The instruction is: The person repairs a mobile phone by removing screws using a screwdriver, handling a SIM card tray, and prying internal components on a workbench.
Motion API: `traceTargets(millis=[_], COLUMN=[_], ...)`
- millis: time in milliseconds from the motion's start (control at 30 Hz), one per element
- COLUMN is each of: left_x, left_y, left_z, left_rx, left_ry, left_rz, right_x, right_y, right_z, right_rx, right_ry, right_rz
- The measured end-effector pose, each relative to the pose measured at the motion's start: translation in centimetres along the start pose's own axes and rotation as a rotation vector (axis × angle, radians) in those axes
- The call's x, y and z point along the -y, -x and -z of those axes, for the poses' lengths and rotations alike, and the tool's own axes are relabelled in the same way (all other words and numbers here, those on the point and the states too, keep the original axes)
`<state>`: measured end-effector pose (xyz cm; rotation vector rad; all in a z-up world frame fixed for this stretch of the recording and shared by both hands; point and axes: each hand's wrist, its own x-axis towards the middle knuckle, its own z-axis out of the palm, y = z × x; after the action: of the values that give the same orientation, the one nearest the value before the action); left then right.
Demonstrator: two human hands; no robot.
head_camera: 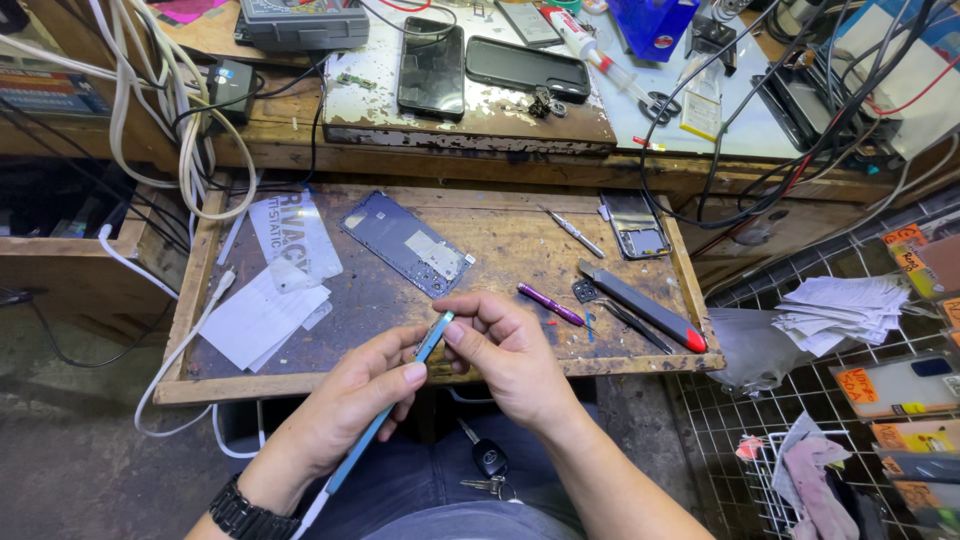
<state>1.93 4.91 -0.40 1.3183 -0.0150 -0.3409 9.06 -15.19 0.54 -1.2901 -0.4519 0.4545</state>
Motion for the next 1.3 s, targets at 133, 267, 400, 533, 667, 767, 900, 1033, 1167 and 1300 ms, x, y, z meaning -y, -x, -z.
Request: traceTargets(millis=[133, 267, 400, 533, 667, 767, 900, 1033, 1167, 1300], left_x=[0.0, -0.1, 0.2, 0.2, 1.0, 2.8, 5.5, 10.4, 15.4, 20.3], left_y=[0.1, 0.5, 0.8, 1.0, 1.2, 1.1, -0.8, -3.1, -5.2, -7.2], left_z=[-0.5, -0.9, -1.3, -2.1, -2.1, -1.6, 0.0, 2.6, 5.3, 7.9], left_rx=[-0.008, -0.020, -0.056, -0.029, -0.088, -0.114, -0.013, -0.015, -0.039, -0.055], left_ry=[0.048, 0.012, -0.020, -0.035, -0.115, -0.120, -0.116, -0.007, -0.057, -0.059], left_rz=[0.007, 0.006, -0.029, -0.253, -0.272, -0.239, -0.290, -0.262, -0.292, -0.299], right_x=[0.3, 0.6, 0.7, 0.7, 0.3, -0.2, -0.6, -1.9, -2.7, -3.0], right_y=[0.5, 0.9, 1.8, 2.6, 3.0, 3.3, 3.7, 3.9, 3.4, 3.7], right_z=[-0.2, -0.4, -0.4, -0.4, -0.3, -0.5, -0.7, -0.4, -0.1, 0.3], right_rx=[0.016, 0.020, 0.062, 0.066, 0.094, 0.097, 0.099, 0.111, 0.136, 0.115], right_ry=[0.015, -0.050, -0.005, 0.081, -0.026, -0.037, -0.120, -0.137, -0.173, -0.207], right_rz=[-0.024, -0.090, -0.036, -0.012, -0.005, 0.027, 0.039, 0.043, 0.072, -0.039])
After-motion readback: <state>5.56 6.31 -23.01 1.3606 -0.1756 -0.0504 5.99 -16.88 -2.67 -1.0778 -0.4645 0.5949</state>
